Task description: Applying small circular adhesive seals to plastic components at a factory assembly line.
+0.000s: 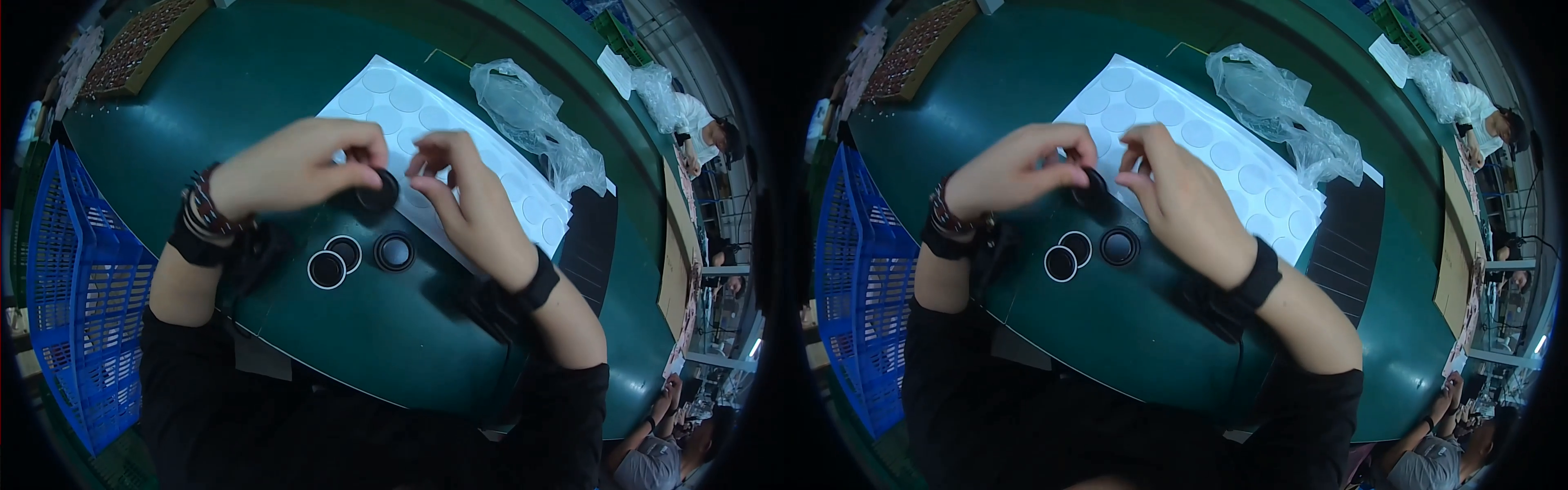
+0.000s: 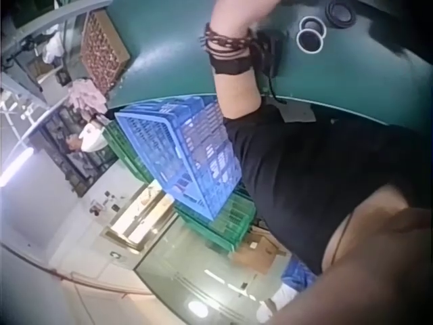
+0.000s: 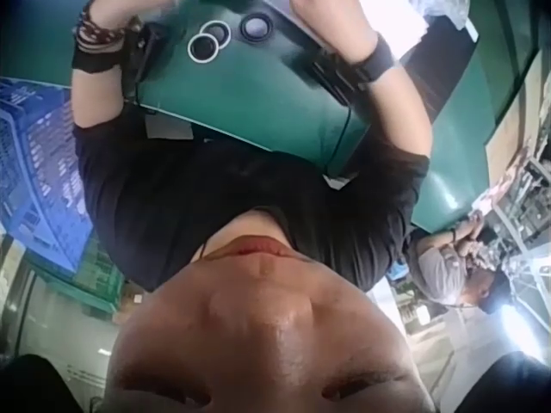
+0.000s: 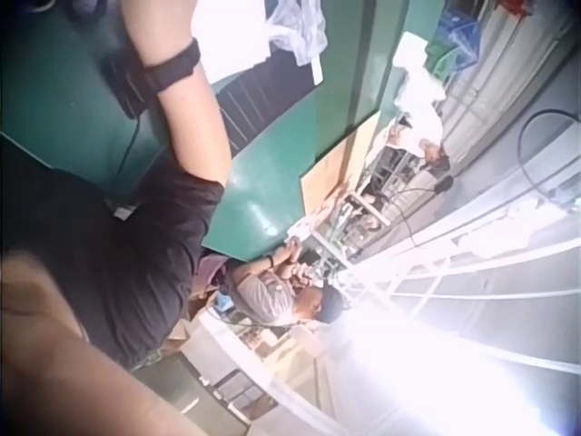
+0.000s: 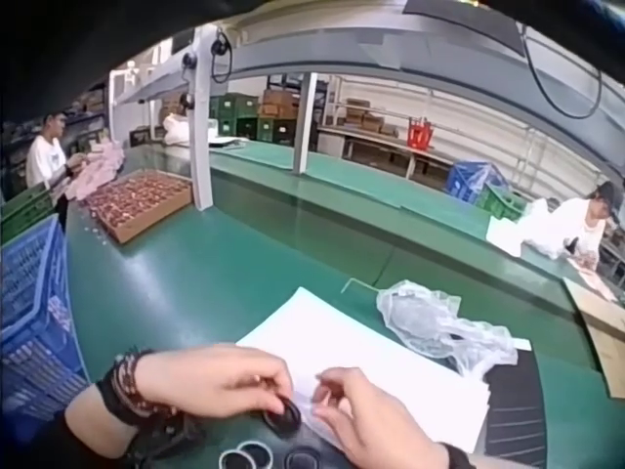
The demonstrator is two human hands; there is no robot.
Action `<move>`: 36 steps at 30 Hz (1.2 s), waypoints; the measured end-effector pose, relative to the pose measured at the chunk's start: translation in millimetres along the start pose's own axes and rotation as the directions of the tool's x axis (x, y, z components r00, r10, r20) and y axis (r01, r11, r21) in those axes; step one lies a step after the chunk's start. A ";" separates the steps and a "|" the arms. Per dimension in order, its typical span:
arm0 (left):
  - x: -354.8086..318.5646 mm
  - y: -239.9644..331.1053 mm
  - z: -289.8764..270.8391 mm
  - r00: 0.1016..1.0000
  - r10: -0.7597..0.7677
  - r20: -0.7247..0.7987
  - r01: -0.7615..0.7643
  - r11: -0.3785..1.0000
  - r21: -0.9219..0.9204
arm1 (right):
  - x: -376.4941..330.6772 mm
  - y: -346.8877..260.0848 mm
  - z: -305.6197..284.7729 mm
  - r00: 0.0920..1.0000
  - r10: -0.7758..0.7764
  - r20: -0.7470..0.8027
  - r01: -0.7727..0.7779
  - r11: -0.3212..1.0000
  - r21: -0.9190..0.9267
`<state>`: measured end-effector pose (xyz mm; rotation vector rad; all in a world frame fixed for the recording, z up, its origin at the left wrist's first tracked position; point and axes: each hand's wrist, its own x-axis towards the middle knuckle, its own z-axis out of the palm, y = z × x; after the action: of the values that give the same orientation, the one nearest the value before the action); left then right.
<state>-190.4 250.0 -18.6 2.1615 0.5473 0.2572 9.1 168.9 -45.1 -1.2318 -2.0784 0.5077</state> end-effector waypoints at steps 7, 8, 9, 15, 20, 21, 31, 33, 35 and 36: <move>-6.5 -36.1 -18.3 0.992 0.081 0.094 -0.110 0.930 0.350 | 39.6 37.8 26.3 0.977 -0.150 0.153 0.179 0.965 -0.194; -6.1 -38.1 -17.3 0.993 0.053 0.103 -0.087 0.928 0.361 | 40.9 40.5 29.7 0.978 -0.139 0.153 0.167 0.969 -0.184; -5.4 -40.1 -16.5 0.993 0.026 0.112 -0.066 0.926 0.372 | 42.2 43.3 32.6 0.980 -0.127 0.154 0.154 0.972 -0.175; -7.5 -56.6 -21.1 0.993 0.037 0.115 -0.075 0.937 0.342 | 55.7 79.8 20.5 0.998 -0.056 0.011 0.057 0.993 -0.100; -7.9 -59.0 -23.9 0.997 0.039 0.067 -0.059 0.936 0.348 | 61.7 101.2 -6.3 0.970 0.235 0.052 -0.235 0.972 -0.005; -7.1 -58.4 -25.0 0.999 0.013 0.050 -0.029 0.946 0.323 | 61.8 103.4 -7.8 0.962 0.262 0.077 -0.265 0.964 0.020; -7.4 -65.5 -34.6 0.996 0.079 -0.043 -0.053 0.897 0.439 | 105.2 76.0 30.7 0.988 -0.056 0.141 0.068 0.994 -0.082; -8.4 -64.8 -35.4 0.995 0.086 -0.052 -0.056 0.900 0.432 | 113.9 76.7 31.6 0.971 -0.119 0.207 0.138 0.987 -0.082; -8.2 -64.2 -35.7 0.994 0.092 -0.059 -0.058 0.900 0.432 | 114.9 75.9 33.1 0.968 -0.141 0.207 0.172 0.974 -0.144; -7.0 -63.7 -35.1 0.993 0.088 -0.076 -0.045 0.895 0.444 | 115.0 75.3 33.9 0.965 -0.160 0.209 0.202 0.958 -0.202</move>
<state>-228.1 305.1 -48.2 2.6248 0.6332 0.2950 -7.1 306.0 -76.5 -1.1349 -2.4390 0.3251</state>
